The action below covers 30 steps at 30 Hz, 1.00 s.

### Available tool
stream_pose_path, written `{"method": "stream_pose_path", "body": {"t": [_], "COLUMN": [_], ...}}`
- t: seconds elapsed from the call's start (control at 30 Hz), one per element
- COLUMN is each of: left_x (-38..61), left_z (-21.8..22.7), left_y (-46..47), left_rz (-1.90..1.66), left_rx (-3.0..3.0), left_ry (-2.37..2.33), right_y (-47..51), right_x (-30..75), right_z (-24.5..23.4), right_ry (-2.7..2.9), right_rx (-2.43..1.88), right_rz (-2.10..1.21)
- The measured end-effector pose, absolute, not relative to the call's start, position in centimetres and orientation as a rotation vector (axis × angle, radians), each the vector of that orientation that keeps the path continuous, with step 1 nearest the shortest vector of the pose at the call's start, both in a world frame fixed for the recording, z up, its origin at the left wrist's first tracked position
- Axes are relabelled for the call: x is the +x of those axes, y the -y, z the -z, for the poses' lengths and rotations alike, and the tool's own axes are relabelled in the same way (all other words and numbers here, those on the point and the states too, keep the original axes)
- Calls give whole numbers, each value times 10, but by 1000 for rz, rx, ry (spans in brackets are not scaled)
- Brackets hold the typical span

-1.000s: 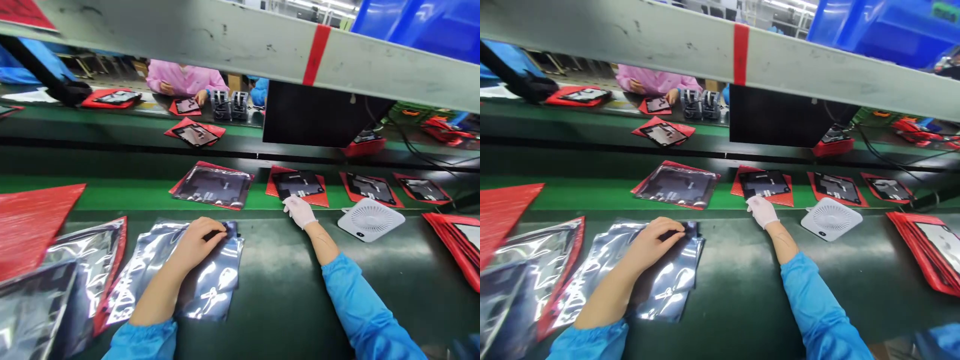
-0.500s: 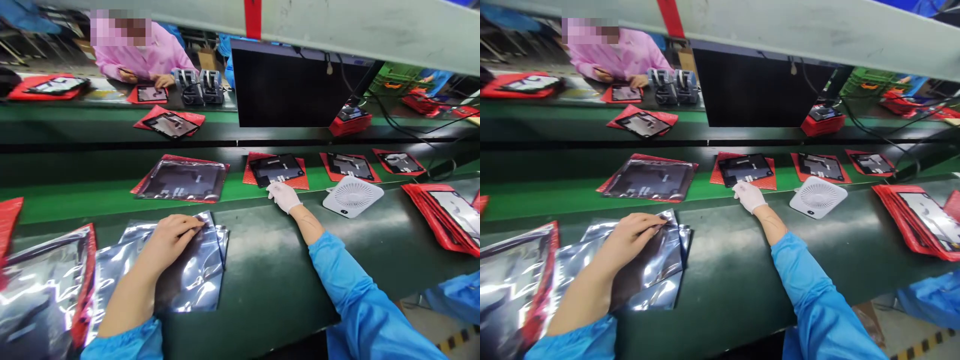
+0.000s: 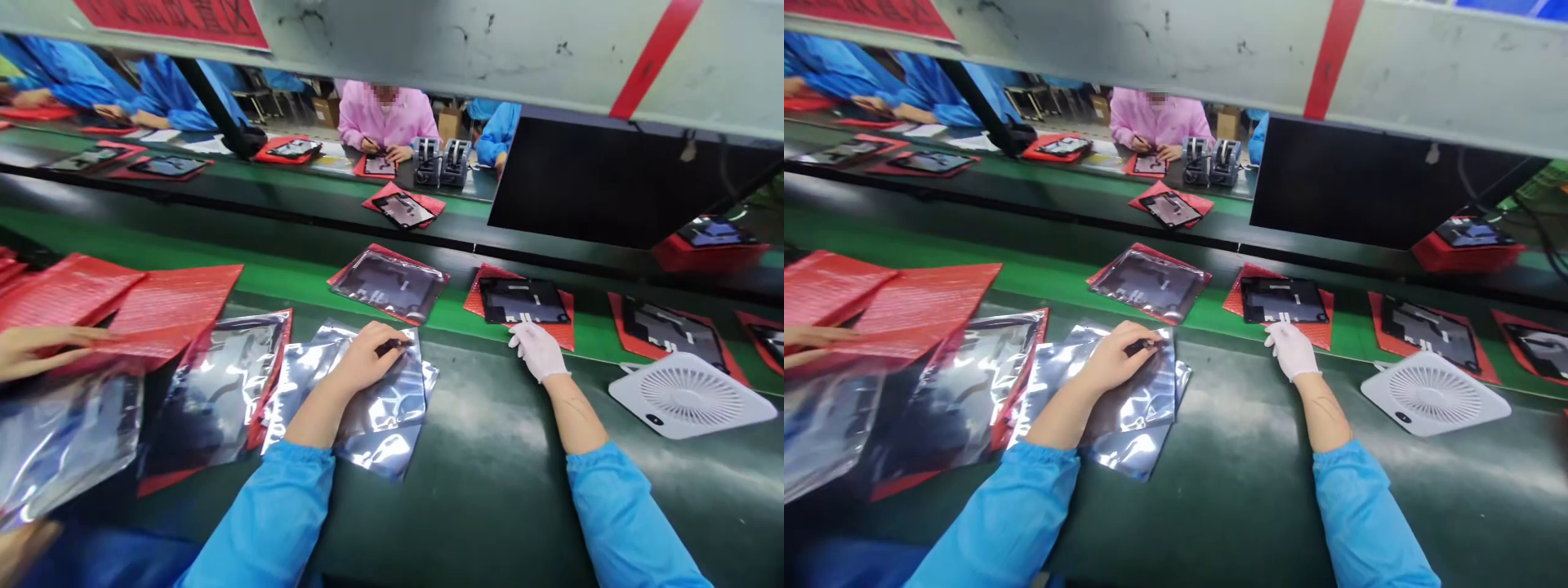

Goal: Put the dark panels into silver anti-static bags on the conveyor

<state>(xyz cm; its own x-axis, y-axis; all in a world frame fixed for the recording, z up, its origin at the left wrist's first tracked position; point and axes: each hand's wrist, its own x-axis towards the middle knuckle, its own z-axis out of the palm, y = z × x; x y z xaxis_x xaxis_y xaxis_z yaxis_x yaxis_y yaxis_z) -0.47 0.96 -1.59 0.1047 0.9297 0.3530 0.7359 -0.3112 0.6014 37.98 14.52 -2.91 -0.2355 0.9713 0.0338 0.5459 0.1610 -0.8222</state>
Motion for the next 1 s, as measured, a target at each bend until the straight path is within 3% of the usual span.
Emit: {"method": "stream_pose_path", "body": {"t": [0.27, 0.6, 0.9, 1.0], "left_x": [-3, -9, -1, 2], "left_z": [14, 35, 34, 32], "left_y": [-7, -22, -22, -21], "left_rz": [-1013, -938, -879, -878], "left_rx": [2056, 2059, 2077, 2067], "left_ry": [-1604, -1538, -1562, -1579], "right_y": [-146, -214, -246, -236], "right_x": [377, 404, 393, 380], "right_z": [35, -15, -34, -39], "right_ry": [1805, 1650, 1756, 1729], "right_rx": [-1502, -2156, -2424, -2287], "right_rz": [-936, -562, -648, -865]}}
